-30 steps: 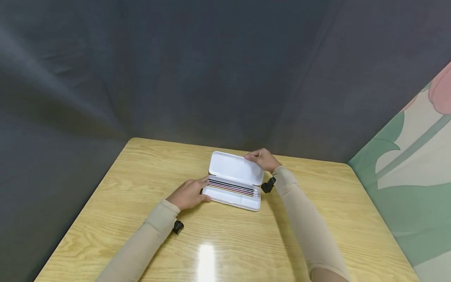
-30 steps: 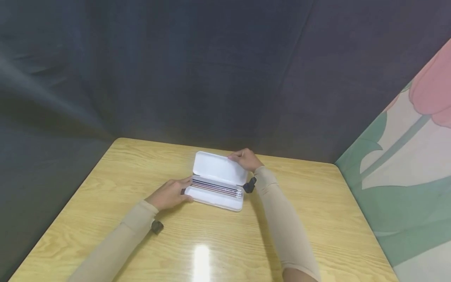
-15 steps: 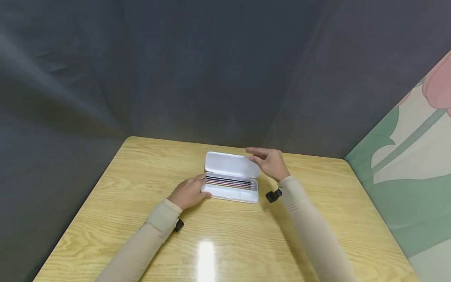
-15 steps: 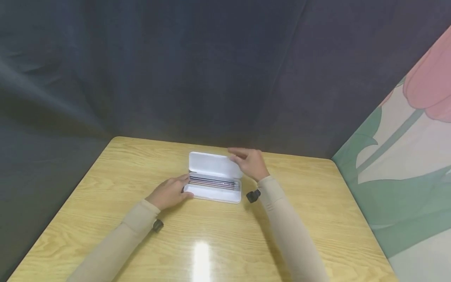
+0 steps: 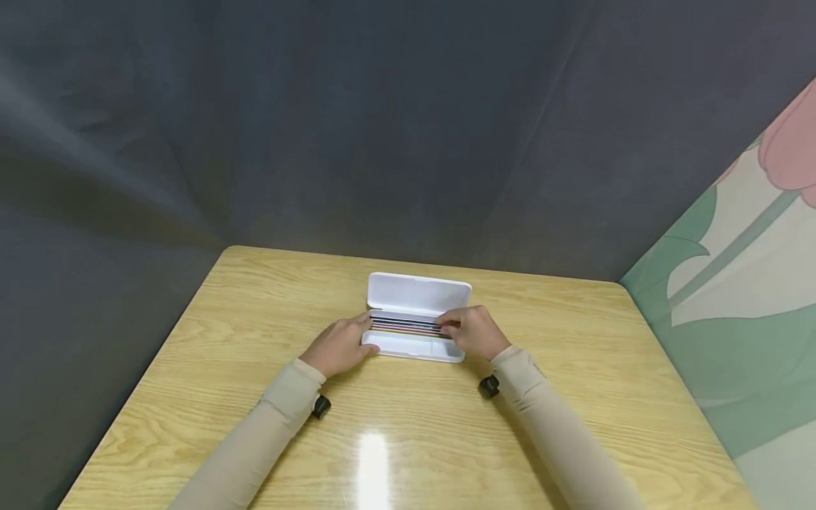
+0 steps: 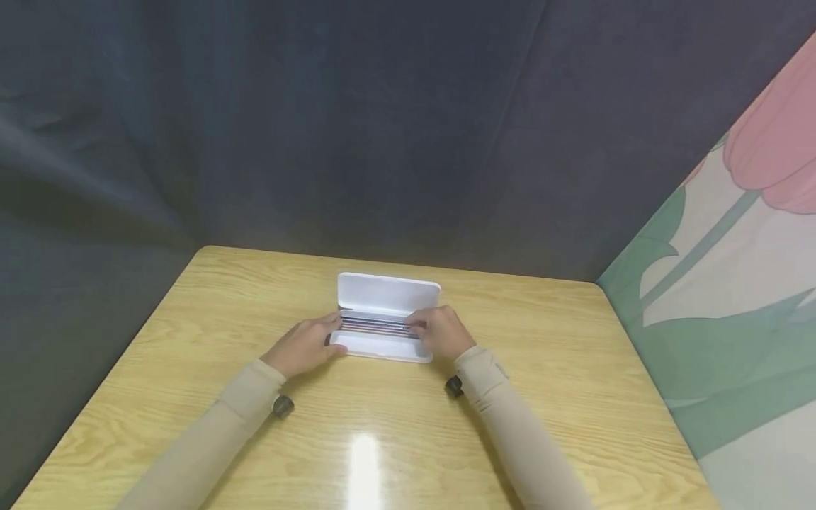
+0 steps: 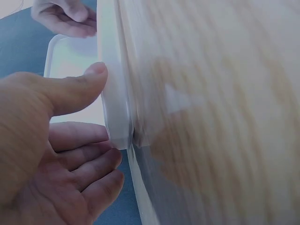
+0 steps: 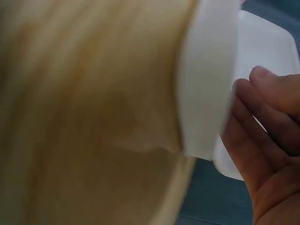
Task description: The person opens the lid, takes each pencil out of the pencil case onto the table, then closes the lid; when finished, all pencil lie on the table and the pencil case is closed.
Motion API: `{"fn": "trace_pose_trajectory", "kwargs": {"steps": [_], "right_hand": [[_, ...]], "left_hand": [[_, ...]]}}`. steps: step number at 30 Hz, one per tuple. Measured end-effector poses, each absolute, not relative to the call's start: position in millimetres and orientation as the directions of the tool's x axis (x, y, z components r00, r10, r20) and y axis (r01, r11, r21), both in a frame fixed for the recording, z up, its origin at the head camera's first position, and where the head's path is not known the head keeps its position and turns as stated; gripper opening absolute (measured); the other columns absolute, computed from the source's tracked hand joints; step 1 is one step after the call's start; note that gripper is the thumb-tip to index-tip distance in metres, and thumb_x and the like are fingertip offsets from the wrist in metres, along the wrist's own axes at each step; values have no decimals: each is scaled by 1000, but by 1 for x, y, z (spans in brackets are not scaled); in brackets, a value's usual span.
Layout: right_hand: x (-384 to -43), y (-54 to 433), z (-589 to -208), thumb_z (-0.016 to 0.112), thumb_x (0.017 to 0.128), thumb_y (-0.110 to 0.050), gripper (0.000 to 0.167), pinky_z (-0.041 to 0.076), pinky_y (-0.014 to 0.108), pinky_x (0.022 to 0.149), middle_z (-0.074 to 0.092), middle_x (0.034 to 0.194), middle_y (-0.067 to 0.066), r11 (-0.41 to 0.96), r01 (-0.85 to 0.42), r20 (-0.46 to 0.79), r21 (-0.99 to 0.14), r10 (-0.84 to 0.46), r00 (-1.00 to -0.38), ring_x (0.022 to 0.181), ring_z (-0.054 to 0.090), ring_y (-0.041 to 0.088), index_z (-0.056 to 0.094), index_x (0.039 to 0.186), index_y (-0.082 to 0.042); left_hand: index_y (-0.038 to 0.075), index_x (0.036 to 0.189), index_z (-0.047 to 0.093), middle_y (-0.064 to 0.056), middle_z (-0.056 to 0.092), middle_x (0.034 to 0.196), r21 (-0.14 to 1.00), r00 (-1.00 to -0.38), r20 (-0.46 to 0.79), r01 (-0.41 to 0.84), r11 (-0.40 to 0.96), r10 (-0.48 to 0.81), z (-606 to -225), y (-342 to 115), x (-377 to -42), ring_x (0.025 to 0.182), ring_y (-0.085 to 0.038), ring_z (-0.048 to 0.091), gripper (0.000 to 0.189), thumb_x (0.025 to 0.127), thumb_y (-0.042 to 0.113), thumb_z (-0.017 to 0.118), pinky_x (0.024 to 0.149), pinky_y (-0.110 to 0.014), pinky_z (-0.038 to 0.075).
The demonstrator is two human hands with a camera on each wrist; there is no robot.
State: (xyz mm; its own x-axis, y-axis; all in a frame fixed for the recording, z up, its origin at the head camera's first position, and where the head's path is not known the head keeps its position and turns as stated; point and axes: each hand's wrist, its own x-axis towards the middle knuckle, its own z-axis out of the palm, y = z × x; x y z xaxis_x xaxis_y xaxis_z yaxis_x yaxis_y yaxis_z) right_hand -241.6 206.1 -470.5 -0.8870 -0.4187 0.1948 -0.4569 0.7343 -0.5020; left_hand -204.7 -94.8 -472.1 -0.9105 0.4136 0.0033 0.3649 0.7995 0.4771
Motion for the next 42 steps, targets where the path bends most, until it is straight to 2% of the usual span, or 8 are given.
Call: {"fn": "trace_pose_trajectory", "kwargs": {"steps": [4,9,14,22,30,33,37,42], "right_hand": [[-245,206,-479,75,90,-6,16,57,23,66,81,98,1,752,-424,180,-505,-389,-904,80,69,9,82,101,-15],[-250,204,-484,77,87,-3,23,64,33,80,81,101,-1,760,-449,186,-470,-412,-892,93,74,14,82,105,-17],[-250,200,-488,77,85,2,27,62,30,75,80,97,-1,755,-484,156,-442,-467,-871,83,69,9,81,105,-17],[-248,195,-486,75,83,6,26,57,23,69,79,88,-2,752,-448,170,-483,-421,-891,76,64,6,82,95,-16],[-242,205,-480,74,85,3,26,56,23,72,80,94,-2,753,-335,139,-566,-314,-939,80,64,9,82,92,-20],[-236,211,-473,73,86,4,26,56,21,71,80,95,0,720,-282,138,-634,-253,-957,82,67,10,82,93,-19],[-229,216,-456,73,87,4,21,56,16,75,80,99,8,609,-226,173,-760,-146,-974,85,69,11,81,99,-12],[-222,222,-437,73,91,0,21,56,12,73,75,111,22,425,-158,163,-891,-25,-986,86,66,3,76,112,-1]], "left_hand": [[2,145,53,-11,42,161,488,-910,12,366,792,414,-475,-95,-205,144,-37,48,66,95,40,71,120,-49,42],[1,144,54,-11,42,160,493,-916,20,359,793,402,-477,-96,-205,144,-36,48,66,94,39,72,119,-48,43],[0,143,56,-12,42,160,498,-913,4,355,791,408,-477,-97,-204,143,-37,48,64,94,39,72,119,-48,44],[-1,142,56,-12,43,160,496,-918,19,352,794,396,-477,-97,-203,143,-36,48,65,94,39,72,119,-48,43],[-1,147,49,-13,41,161,500,-914,15,358,789,405,-476,-98,-203,145,-35,46,71,94,40,72,121,-47,42],[0,148,50,-12,42,160,501,-916,21,356,789,400,-478,-98,-204,145,-35,46,71,93,40,72,120,-47,42],[0,146,51,-13,43,160,498,-916,30,361,788,401,-479,-99,-204,145,-36,47,70,94,41,72,119,-48,43],[-1,146,51,-14,42,160,494,-910,26,372,786,414,-481,-100,-205,145,-36,46,70,94,41,71,120,-48,43]]}}
